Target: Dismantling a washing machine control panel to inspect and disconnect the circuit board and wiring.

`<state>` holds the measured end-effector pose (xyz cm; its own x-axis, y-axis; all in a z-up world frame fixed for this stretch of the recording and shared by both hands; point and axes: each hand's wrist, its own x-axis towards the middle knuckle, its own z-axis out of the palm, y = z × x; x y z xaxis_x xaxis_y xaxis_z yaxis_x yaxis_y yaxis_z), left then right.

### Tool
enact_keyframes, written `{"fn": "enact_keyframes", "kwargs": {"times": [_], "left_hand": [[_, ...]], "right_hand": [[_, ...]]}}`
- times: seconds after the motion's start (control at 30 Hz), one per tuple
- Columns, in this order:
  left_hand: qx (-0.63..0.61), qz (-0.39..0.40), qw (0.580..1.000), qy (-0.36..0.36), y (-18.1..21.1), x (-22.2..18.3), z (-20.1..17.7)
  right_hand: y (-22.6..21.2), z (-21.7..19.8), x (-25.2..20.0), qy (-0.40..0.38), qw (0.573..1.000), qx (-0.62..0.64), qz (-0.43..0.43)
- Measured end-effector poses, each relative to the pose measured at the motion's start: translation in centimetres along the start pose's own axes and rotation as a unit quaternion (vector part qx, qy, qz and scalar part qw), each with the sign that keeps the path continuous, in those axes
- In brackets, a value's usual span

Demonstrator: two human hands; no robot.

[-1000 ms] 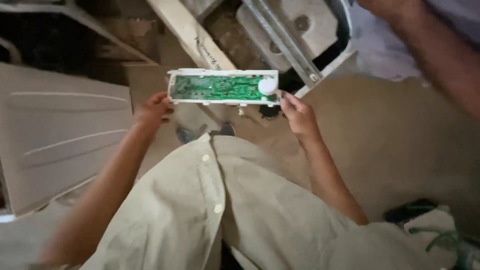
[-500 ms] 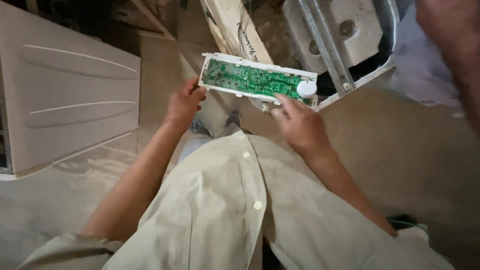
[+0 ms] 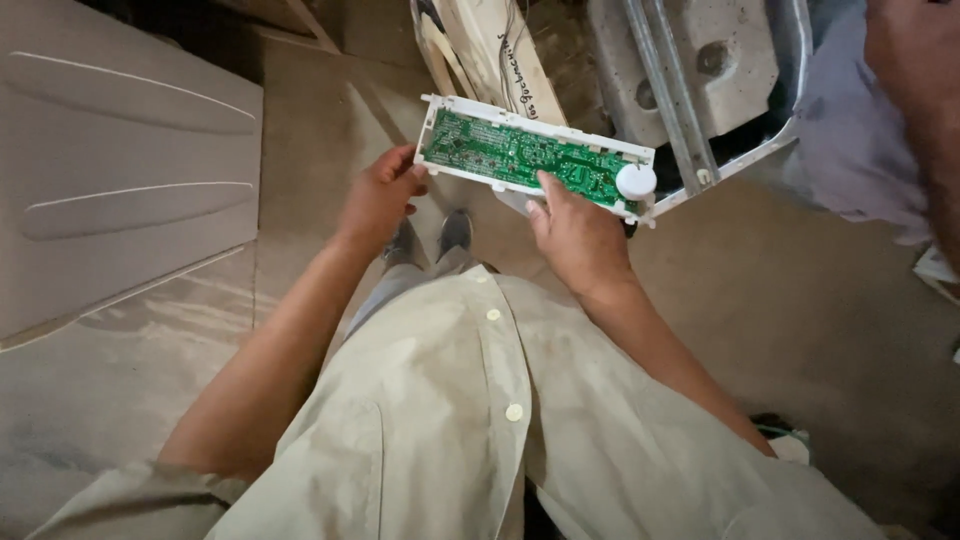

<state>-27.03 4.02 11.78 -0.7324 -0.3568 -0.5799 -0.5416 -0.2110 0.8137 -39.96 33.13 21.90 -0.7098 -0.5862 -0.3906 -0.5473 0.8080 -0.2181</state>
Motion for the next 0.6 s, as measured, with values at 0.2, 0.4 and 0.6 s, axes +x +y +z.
{"fn": "enact_keyframes", "kwargs": {"times": [0.2,0.4,0.6], "left_hand": [[0.016,-0.006,1.0,-0.015,-1.5,1.8,-0.4],[0.017,-0.002,0.999,-0.049,1.6,0.0,-1.1],[0.015,0.007,0.998,-0.064,0.4,1.1,-1.5]], "right_hand": [[-0.7,-0.2,0.3,-0.008,1.0,0.004,0.015],[-1.8,-1.5,0.0,-0.023,0.999,0.022,0.035],[-2.4,-1.5,-0.1,-0.034,0.998,0.017,0.058]]}}
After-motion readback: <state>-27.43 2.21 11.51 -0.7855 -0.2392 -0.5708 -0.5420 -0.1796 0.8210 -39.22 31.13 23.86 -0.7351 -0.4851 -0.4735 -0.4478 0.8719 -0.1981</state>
